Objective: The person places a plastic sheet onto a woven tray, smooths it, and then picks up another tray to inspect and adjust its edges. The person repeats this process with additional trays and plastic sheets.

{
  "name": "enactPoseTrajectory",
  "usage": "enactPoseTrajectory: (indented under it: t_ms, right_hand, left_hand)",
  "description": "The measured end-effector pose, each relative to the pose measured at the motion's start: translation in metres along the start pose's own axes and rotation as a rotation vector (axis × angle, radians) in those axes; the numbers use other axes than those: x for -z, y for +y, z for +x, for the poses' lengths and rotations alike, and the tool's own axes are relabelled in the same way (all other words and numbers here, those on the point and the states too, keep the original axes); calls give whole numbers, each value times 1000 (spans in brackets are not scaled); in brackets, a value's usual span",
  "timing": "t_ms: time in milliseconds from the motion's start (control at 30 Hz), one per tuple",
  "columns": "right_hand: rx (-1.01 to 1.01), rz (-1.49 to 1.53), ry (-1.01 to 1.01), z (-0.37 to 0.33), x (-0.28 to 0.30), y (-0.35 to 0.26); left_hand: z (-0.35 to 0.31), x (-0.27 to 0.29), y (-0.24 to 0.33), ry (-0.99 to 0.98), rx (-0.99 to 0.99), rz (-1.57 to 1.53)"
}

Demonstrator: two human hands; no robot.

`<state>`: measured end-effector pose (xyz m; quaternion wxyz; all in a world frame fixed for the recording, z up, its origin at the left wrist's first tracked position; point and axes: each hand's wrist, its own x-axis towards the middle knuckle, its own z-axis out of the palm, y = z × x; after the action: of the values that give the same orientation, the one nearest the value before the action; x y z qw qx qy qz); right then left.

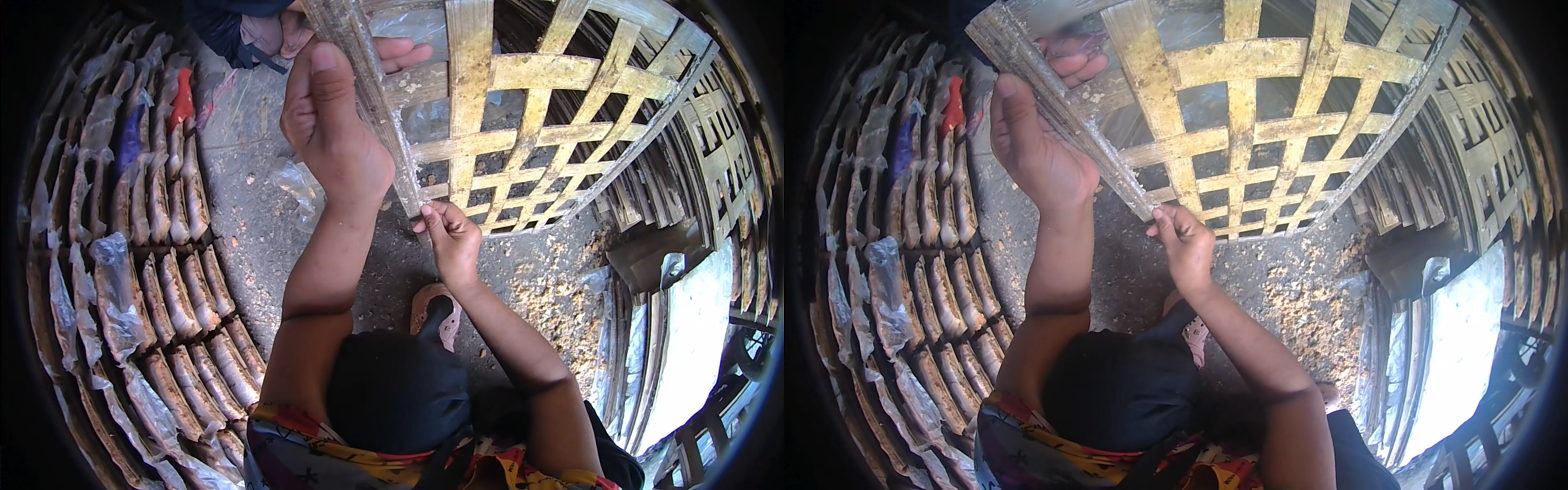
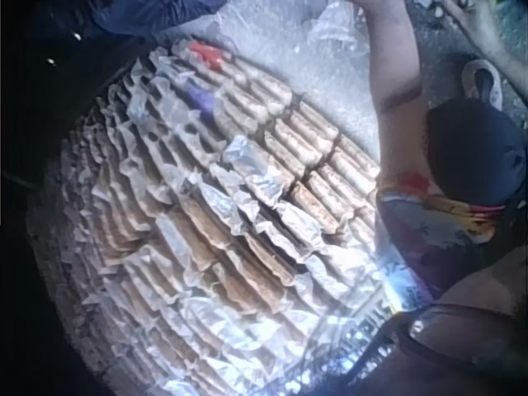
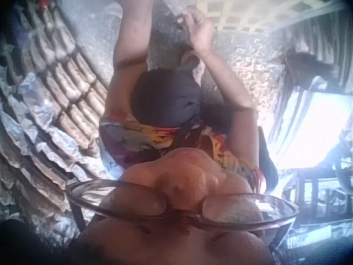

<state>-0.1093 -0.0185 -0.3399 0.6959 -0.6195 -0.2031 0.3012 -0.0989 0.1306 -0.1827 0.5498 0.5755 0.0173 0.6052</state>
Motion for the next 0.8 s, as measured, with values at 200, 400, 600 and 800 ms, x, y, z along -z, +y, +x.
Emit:
enactPoseTrajectory:
  t_ms: [200, 400, 600, 800]
  right_hand:
    - [-280, 463, 166, -14, -14, -33]
    - [-526, 365, 83, -22, 0, -23]
    - [-116, 109, 91, -26, -6, -15]
    - [-190, 354, 66, -5, -12, -2]
  left_hand:
    - [-2, -8, 8, -59, 11, 10]
    - [-3, -3, 8, -24, 4, 11]
    - [-5, -6, 9, -29, -17, 17]
    - [-11, -11, 12, -11, 42, 51]
